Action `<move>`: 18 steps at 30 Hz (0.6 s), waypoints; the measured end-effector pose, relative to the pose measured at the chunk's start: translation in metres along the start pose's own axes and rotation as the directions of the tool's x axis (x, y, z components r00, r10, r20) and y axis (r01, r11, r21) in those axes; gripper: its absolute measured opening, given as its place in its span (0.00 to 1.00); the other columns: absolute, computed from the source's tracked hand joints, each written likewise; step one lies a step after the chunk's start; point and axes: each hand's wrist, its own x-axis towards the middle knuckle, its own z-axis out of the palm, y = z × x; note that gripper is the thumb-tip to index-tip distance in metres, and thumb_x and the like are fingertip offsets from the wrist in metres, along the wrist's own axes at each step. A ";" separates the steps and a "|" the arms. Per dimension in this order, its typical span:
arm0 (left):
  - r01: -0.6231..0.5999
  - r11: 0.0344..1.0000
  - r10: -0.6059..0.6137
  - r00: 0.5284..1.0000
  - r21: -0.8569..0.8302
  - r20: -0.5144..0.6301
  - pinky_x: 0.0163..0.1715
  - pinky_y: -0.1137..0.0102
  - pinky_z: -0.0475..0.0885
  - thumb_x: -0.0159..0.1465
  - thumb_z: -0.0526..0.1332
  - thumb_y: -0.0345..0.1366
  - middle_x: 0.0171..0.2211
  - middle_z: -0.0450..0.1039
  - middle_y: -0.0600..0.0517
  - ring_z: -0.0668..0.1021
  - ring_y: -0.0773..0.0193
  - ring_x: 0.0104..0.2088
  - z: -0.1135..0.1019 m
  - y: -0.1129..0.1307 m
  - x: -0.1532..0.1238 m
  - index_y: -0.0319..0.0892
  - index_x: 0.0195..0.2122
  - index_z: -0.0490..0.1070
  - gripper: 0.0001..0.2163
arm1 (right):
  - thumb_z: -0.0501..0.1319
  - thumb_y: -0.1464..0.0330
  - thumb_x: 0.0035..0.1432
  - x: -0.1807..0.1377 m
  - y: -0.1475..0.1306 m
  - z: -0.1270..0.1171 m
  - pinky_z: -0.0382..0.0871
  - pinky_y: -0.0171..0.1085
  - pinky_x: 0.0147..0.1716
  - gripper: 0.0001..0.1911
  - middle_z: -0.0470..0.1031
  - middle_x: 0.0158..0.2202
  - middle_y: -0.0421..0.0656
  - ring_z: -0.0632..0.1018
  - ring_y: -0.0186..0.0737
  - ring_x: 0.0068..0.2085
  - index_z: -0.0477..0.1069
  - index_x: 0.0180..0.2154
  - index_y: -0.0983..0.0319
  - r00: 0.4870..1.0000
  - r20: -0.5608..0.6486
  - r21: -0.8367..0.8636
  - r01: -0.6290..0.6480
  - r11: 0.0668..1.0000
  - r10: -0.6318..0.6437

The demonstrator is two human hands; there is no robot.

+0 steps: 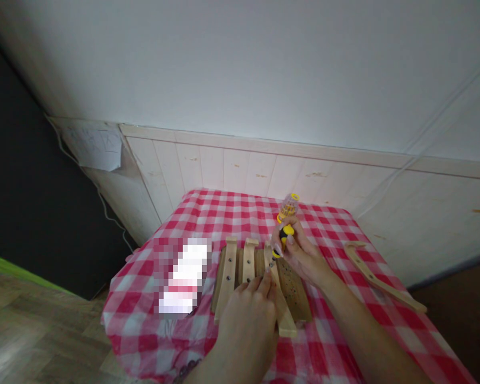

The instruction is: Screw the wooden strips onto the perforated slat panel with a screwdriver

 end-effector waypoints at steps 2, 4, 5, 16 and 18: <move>0.007 1.000 -0.008 1.000 0.003 0.004 0.64 0.57 0.76 0.62 0.59 0.21 0.73 0.62 0.38 0.76 0.45 0.67 -0.001 0.000 0.000 0.32 0.70 0.68 0.32 | 0.71 0.46 0.61 0.000 0.001 0.000 0.63 0.38 0.31 0.21 0.68 0.27 0.35 0.65 0.39 0.29 0.72 0.43 0.52 1.000 -0.021 0.032 0.002 0.999 -0.002; 0.010 1.000 -0.010 1.000 0.001 0.008 0.64 0.56 0.76 0.62 0.59 0.22 0.73 0.63 0.39 0.76 0.45 0.67 -0.002 0.001 -0.001 0.32 0.69 0.69 0.31 | 0.69 0.44 0.62 0.001 0.002 -0.001 0.64 0.38 0.30 0.22 0.68 0.27 0.37 0.65 0.40 0.29 0.75 0.42 0.54 0.999 -0.032 0.079 -0.010 0.997 0.013; 0.009 1.000 -0.009 1.000 -0.002 0.009 0.64 0.56 0.75 0.62 0.58 0.22 0.73 0.62 0.39 0.76 0.45 0.67 -0.002 0.001 -0.001 0.32 0.69 0.69 0.31 | 0.68 0.44 0.63 0.001 0.002 -0.001 0.65 0.38 0.30 0.22 0.67 0.27 0.37 0.65 0.41 0.29 0.76 0.42 0.54 0.999 -0.038 0.100 -0.023 0.995 0.027; -0.007 1.000 0.007 1.000 0.006 -0.001 0.63 0.56 0.77 0.62 0.59 0.21 0.73 0.63 0.37 0.77 0.44 0.66 -0.002 -0.001 0.001 0.31 0.70 0.67 0.32 | 0.72 0.47 0.60 0.001 0.002 -0.004 0.69 0.40 0.37 0.20 0.71 0.32 0.40 0.71 0.40 0.33 0.76 0.39 0.55 0.999 0.014 0.077 -0.032 0.996 0.031; -0.004 1.000 0.004 1.000 0.004 0.001 0.64 0.56 0.76 0.63 0.58 0.21 0.73 0.63 0.38 0.77 0.45 0.66 -0.002 -0.001 0.001 0.31 0.70 0.67 0.32 | 0.74 0.49 0.59 0.001 0.001 -0.004 0.71 0.39 0.39 0.19 0.73 0.34 0.40 0.73 0.40 0.35 0.76 0.39 0.55 0.999 0.043 0.057 -0.015 0.998 0.013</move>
